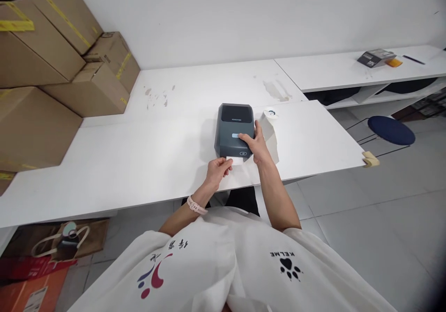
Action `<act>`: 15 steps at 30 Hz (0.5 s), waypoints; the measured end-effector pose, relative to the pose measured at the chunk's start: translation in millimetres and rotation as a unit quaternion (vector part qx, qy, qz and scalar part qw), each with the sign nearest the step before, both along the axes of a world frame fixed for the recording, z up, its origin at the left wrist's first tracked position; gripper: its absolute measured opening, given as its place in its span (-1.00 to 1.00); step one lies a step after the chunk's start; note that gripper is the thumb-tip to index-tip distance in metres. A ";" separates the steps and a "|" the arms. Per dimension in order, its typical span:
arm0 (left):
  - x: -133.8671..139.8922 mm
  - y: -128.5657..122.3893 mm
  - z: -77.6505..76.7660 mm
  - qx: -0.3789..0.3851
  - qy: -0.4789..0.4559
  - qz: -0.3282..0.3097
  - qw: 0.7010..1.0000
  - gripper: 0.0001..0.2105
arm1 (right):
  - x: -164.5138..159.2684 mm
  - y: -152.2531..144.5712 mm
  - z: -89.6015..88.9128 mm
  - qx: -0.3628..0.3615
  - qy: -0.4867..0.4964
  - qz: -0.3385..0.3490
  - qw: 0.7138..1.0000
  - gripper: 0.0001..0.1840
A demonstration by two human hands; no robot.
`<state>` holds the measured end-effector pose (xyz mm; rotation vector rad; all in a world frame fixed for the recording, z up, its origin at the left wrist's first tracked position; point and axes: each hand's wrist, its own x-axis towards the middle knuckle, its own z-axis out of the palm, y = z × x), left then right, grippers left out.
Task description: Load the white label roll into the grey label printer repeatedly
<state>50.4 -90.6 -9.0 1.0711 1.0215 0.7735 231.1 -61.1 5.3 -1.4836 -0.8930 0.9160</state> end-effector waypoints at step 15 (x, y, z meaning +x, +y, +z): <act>-11.3 45.8 41.8 0.175 0.043 0.054 0.982 -0.42 | 0.9 -43.0 11.4 0.030 -0.065 0.013 0.997 -0.16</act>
